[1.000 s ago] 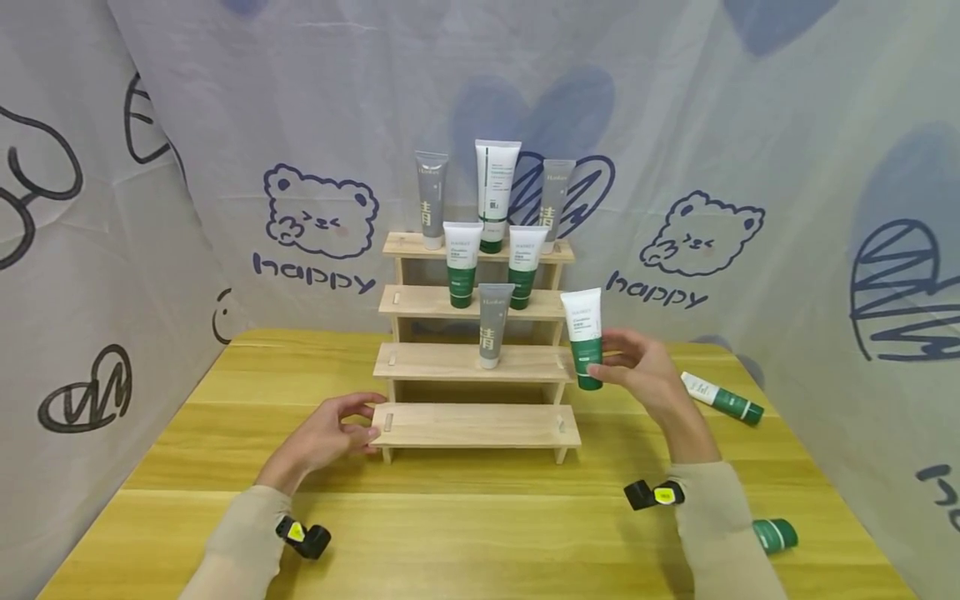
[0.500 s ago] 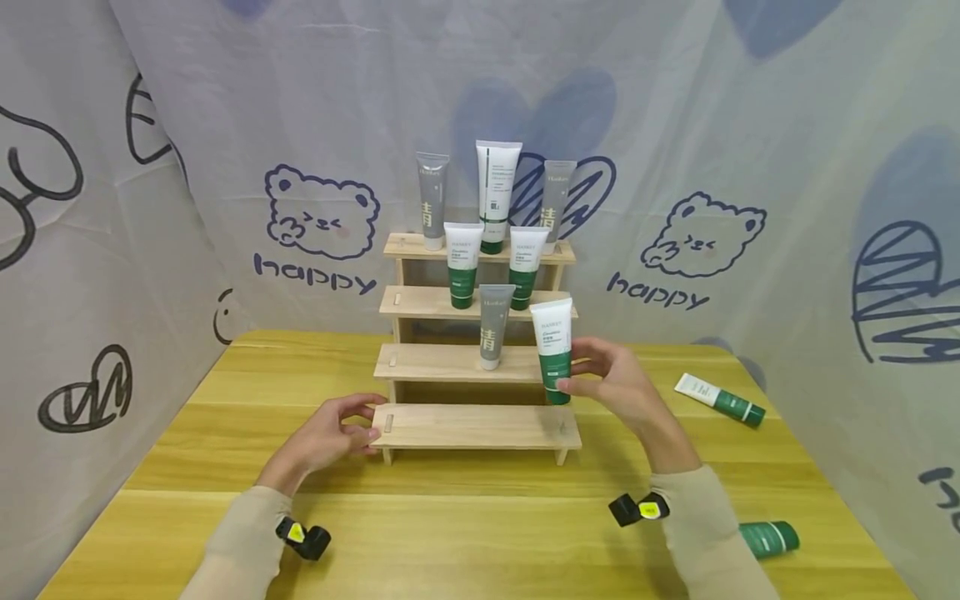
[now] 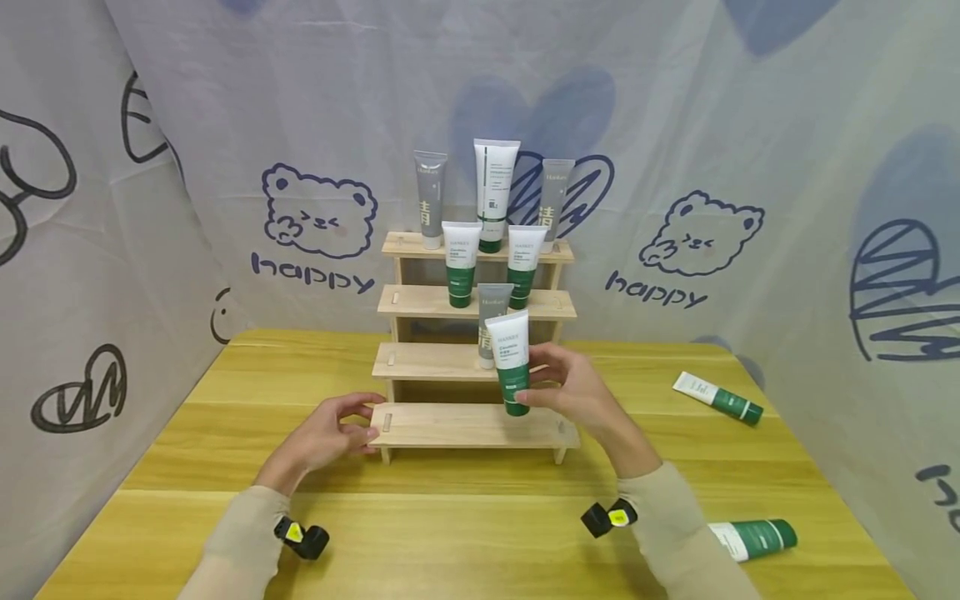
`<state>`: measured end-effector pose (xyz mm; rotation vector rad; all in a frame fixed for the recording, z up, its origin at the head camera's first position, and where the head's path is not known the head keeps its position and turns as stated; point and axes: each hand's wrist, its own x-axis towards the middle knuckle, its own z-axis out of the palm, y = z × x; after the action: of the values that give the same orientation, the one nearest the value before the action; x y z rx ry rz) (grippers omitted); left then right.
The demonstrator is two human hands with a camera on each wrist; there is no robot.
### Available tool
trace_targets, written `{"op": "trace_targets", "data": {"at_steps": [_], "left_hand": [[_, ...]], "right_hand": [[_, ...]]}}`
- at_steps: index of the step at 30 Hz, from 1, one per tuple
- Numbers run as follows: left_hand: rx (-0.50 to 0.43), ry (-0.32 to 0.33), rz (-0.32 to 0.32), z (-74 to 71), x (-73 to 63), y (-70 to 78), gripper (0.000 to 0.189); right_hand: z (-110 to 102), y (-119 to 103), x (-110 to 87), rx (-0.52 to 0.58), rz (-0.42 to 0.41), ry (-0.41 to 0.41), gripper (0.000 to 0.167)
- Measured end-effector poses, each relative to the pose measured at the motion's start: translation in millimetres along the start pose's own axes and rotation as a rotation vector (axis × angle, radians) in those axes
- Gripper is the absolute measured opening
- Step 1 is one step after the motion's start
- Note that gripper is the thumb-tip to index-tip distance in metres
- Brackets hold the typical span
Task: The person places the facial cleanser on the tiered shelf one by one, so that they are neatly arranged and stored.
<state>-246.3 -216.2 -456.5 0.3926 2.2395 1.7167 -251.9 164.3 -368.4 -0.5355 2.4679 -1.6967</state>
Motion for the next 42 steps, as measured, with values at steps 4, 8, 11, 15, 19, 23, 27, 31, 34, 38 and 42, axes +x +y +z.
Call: {"op": "trace_targets", "data": {"at_steps": [4,8,11,15,19,23,27,31,34,38,42], "left_hand": [[-0.006,0.001,-0.004,0.3,0.2,0.5,0.055],[-0.008,0.000,-0.005,0.4,0.5,0.5,0.055],[0.001,0.001,-0.005,0.2,0.6,0.3,0.055],[0.012,0.004,-0.004,0.1,0.1,0.4,0.055],[0.016,0.002,0.000,0.1,-0.4,0.7,0.055],[0.022,0.002,0.003,0.2,-0.5,0.5,0.055],[0.023,0.002,0.005,0.4,-0.4,0.3,0.055],[0.024,0.000,0.003,0.3,-0.6,0.2,0.055],[0.028,0.004,-0.004,0.6,-0.6,0.9,0.055],[0.026,0.007,-0.015,1.0,-0.4,2.0,0.055],[0.025,0.010,-0.023,1.4,-0.4,2.5,0.054]], "right_hand": [[11,-3,2.7,0.001,-0.017,-0.014,0.057],[20,-1,6.5,0.031,-0.028,-0.028,0.055],[26,1,9.1,0.042,-0.028,-0.033,0.053],[34,4,12.7,0.038,-0.039,-0.041,0.051],[43,7,16.8,0.020,-0.043,-0.045,0.050],[55,7,20.6,0.031,-0.013,-0.040,0.051],[69,9,24.9,0.065,-0.004,-0.031,0.051],[83,12,30.3,0.080,-0.024,-0.023,0.050],[93,13,34.2,0.094,-0.035,-0.016,0.049],[103,13,36.4,0.103,-0.043,0.001,0.047],[112,13,37.2,0.115,-0.044,0.015,0.046]]}}
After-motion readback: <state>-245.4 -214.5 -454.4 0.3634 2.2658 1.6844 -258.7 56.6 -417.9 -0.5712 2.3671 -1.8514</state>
